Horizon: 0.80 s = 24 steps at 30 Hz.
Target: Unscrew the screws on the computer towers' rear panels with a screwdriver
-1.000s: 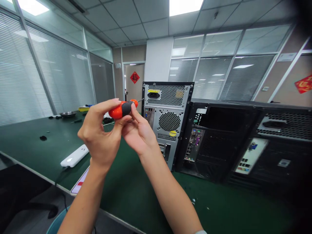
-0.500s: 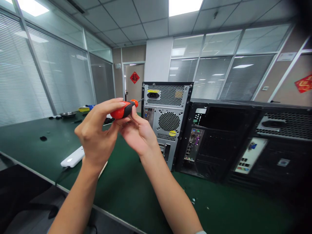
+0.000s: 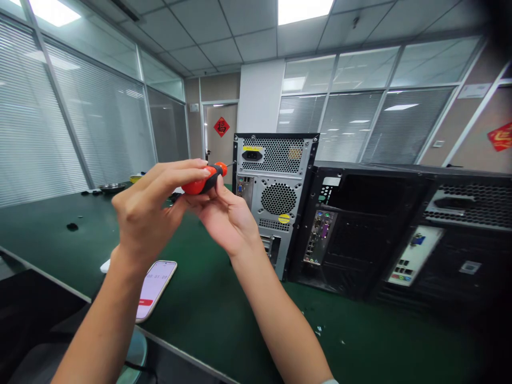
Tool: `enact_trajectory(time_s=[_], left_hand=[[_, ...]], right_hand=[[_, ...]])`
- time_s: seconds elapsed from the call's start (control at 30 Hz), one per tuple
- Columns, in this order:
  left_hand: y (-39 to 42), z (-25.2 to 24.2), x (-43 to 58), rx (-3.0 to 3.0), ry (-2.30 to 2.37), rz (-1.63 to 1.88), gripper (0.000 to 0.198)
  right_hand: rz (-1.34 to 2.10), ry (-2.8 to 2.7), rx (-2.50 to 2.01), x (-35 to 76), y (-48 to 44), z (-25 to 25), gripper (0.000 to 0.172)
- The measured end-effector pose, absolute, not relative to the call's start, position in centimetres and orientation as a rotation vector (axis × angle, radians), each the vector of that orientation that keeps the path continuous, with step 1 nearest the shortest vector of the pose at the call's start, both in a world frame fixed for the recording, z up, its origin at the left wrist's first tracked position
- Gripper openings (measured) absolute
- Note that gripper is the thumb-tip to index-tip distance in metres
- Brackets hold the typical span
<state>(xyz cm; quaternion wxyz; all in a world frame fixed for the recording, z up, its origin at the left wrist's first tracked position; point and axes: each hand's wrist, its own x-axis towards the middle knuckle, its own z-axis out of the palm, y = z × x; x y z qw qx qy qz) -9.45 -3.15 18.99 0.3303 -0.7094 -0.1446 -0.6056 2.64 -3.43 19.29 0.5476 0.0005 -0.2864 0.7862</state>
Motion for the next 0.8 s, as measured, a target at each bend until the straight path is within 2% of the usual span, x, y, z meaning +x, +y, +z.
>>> enact_trajectory(time_s=[0.17,0.43,0.63,0.8], left_hand=[[-3.2,19.7,-10.4,-1.923,-0.359,-1.462,0.05],[-3.8,20.8,-10.7,-2.022,-0.271,-1.333,0.045],[-3.7,20.3,-10.7,-1.966,-0.335,-1.371,0.045],[-3.6,19.5,-10.3,-1.856,-0.39,-1.478,0.042]], right_hand=[[1.86,-0.665,0.02,2.5,-3.3,19.2,0.038],[1.819,-0.714,0.061,2.3,-2.8,18.6,0.039],[1.878,-0.663,0.089,2.3,-3.0,18.4,0.039],[1.863,-0.657,-0.012,2.2,-3.4,18.7,0.031]])
